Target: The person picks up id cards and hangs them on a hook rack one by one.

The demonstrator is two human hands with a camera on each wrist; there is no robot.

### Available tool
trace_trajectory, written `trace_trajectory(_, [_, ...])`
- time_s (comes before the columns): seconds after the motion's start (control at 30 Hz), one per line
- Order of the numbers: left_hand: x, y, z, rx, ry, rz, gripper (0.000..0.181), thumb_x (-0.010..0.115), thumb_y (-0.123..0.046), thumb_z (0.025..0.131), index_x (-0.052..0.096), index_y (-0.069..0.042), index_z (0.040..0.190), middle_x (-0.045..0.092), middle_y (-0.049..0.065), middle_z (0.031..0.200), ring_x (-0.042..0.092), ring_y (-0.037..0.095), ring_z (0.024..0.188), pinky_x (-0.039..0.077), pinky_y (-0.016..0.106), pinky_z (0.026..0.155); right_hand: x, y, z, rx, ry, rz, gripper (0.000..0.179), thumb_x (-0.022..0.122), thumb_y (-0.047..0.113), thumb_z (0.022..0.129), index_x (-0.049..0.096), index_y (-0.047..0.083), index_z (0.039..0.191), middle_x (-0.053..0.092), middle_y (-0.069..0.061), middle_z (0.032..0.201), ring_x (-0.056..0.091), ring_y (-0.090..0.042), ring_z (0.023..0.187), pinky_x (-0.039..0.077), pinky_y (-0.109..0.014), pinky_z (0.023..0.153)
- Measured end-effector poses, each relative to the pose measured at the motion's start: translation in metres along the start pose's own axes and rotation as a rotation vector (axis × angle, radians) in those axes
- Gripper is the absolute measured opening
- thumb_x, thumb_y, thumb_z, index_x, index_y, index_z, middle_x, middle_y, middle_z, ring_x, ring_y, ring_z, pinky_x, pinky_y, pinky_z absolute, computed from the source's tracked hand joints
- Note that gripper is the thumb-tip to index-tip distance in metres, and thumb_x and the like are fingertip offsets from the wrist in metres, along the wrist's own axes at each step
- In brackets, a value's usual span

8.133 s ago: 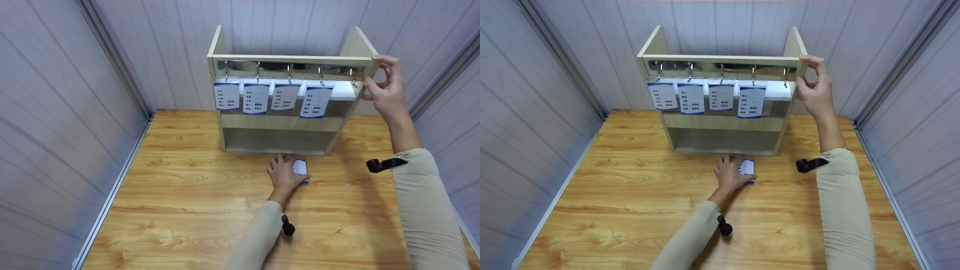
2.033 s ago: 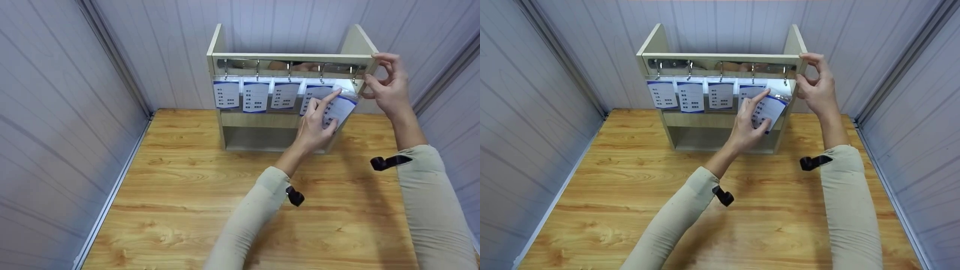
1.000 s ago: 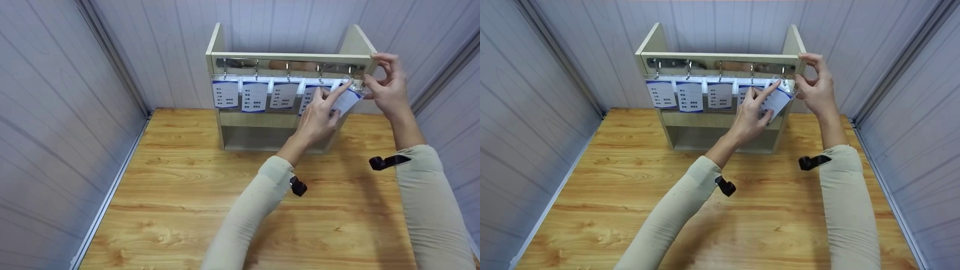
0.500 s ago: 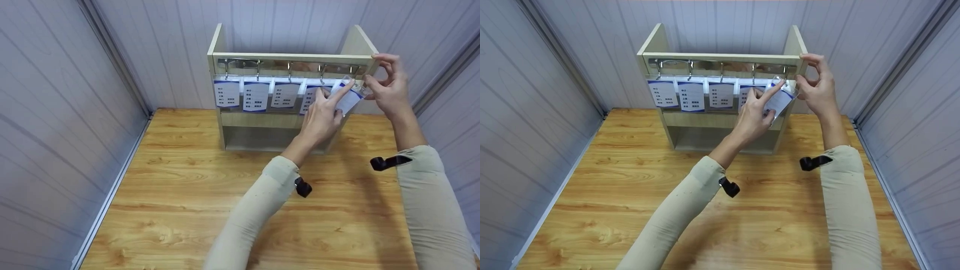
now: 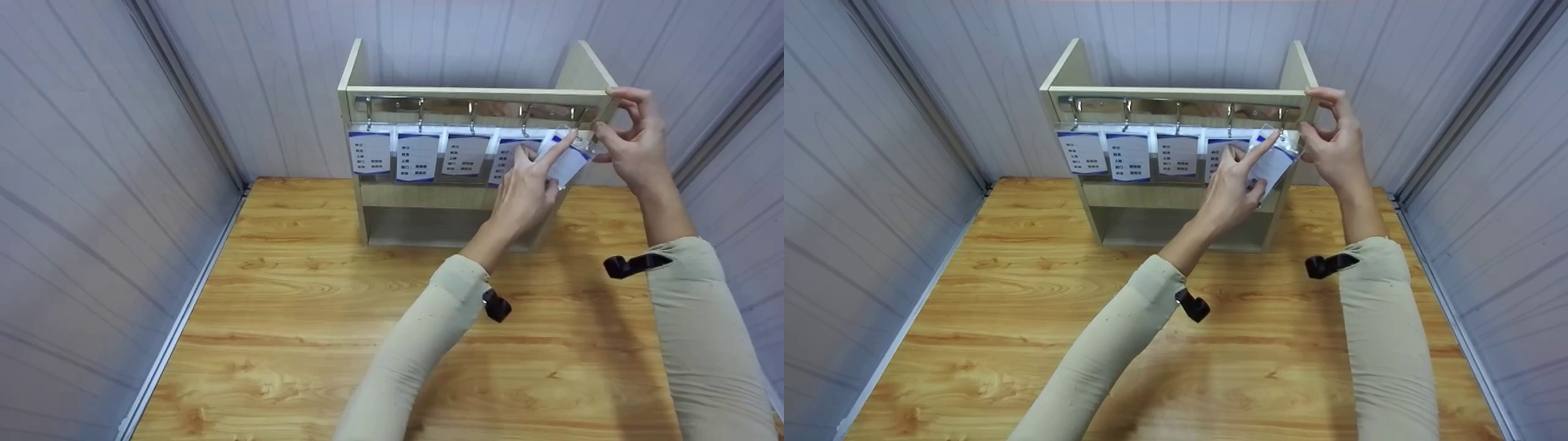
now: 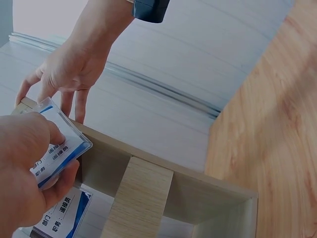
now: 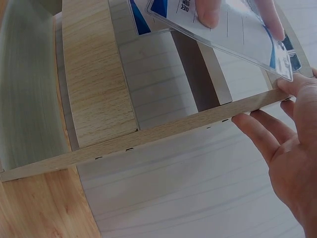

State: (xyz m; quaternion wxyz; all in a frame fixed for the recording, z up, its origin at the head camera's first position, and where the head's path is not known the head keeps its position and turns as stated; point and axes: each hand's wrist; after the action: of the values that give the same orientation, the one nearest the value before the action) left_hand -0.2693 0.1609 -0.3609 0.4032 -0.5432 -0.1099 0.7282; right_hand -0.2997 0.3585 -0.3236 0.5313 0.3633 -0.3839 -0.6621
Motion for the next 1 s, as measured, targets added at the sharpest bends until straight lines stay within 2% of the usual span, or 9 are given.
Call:
trace_trajectory(0.13, [0.003, 0.004, 0.001, -0.008, -0.002, -0.02, 0.083, 0.075, -0.013, 0.104, 0.043, -0.049, 0.172, 0.058, 0.014, 0.14, 0.068, 0.015, 0.095, 0.058, 0.019, 0.076, 0.002, -0.002, -0.001, -0.005, 0.002, 0.032, 0.052, 0.07, -0.006, 0.102, 0.062, 0.019, 0.147, 0.056, -0.006, 0.151, 0.078, -0.015, 0.095, 0.065, -0.028, 0.058])
trace_trajectory(0.4, [0.012, 0.011, -0.001, 0.025, -0.021, -0.039, 0.085, 0.074, -0.012, 0.104, 0.04, -0.047, 0.174, 0.059, 0.014, 0.135, 0.064, 0.014, 0.094, 0.059, 0.022, 0.08, 0.003, -0.004, -0.002, -0.022, 0.001, 0.045, 0.052, 0.07, -0.006, 0.103, 0.062, 0.019, 0.147, 0.055, -0.006, 0.152, 0.079, -0.015, 0.095, 0.065, -0.028, 0.058])
trace_trajectory(0.53, [0.017, 0.015, -0.004, 0.032, -0.017, -0.078, 0.089, 0.072, -0.007, 0.102, 0.038, -0.046, 0.175, 0.059, 0.014, 0.134, 0.063, 0.014, 0.094, 0.058, 0.021, 0.081, 0.003, -0.004, -0.003, -0.042, -0.003, 0.013, 0.052, 0.069, -0.006, 0.103, 0.063, 0.019, 0.147, 0.055, -0.006, 0.151, 0.078, -0.014, 0.094, 0.065, -0.026, 0.057])
trace_trajectory(0.7, [0.021, 0.021, -0.008, 0.073, -0.045, -0.093, 0.085, 0.072, -0.005, 0.102, 0.043, -0.042, 0.173, 0.06, 0.012, 0.132, 0.061, 0.012, 0.094, 0.054, 0.016, 0.08, 0.002, -0.004, -0.003, -0.063, -0.012, -0.024, 0.051, 0.069, -0.005, 0.103, 0.064, 0.02, 0.147, 0.056, -0.005, 0.152, 0.078, -0.014, 0.093, 0.065, -0.025, 0.057])
trace_trajectory(1.0, [0.027, 0.031, -0.012, 0.097, -0.034, -0.067, 0.086, 0.072, -0.007, 0.104, 0.041, -0.049, 0.172, 0.058, 0.007, 0.134, 0.057, 0.008, 0.089, 0.046, 0.013, 0.068, 0.001, -0.004, -0.004, -0.086, -0.023, -0.034, 0.051, 0.068, -0.005, 0.103, 0.064, 0.021, 0.147, 0.056, -0.005, 0.153, 0.077, -0.014, 0.098, 0.065, -0.025, 0.059])
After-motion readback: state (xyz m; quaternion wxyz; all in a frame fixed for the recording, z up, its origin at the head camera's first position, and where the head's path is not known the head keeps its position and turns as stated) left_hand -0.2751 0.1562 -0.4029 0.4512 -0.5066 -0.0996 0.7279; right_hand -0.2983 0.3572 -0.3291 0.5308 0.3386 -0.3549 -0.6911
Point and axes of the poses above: each hand's wrist, its own z-axis towards the middle knuckle, its own x-axis out of the palm, y = z × x
